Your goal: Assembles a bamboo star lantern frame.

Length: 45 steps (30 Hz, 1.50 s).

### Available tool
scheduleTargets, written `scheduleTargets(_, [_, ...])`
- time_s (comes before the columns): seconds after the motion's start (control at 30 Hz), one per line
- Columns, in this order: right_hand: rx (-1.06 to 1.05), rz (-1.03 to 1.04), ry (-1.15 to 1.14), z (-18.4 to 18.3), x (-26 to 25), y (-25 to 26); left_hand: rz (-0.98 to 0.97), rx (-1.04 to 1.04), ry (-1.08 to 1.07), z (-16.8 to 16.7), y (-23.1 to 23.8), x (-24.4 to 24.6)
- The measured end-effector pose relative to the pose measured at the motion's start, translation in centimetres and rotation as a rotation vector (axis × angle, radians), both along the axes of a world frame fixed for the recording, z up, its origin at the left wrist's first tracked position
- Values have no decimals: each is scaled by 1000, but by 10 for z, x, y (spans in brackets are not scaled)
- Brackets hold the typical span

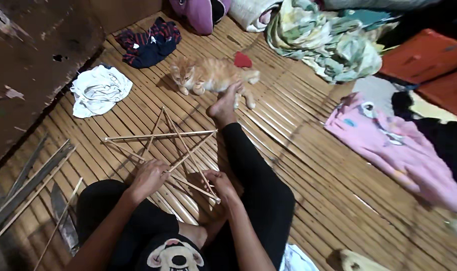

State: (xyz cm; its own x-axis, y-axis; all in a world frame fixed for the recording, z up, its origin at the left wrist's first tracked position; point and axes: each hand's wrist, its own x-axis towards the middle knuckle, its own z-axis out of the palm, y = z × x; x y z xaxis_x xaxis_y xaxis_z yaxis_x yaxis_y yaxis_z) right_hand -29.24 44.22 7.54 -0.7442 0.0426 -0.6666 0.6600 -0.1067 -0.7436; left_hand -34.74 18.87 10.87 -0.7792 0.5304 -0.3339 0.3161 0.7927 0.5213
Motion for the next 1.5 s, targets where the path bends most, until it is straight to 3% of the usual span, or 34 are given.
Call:
scheduleTargets(0.4, [-40,-30,-25,-3,0,0,244,-101,-133,13,39,-5])
scheduleTargets(0.67, [-48,-43,35,1,1,2,279,-204,-166,24,61,-12])
scheduleTargets(0.83, [-129,-55,152,20,4,7,284,-124,-85,43,59,-13])
scheduleTargets(0.93, [-31,-14,290,51,11,9,270,-45,-12,62,52,-13])
scheduleTargets(1.07, [94,1,519,100,26,18,310,163,49,81,27,-10])
scheduleTargets(1.2, [63,-66,536,90,32,28,372,567,100,83,8,-9])
scheduleTargets(1.37, [93,-126,493,77,18,10,436,1214,-179,105,11,-9])
scheduleTargets(1.5, [159,-46,468,79,-1,-11,577,1545,-395,105,20,-13])
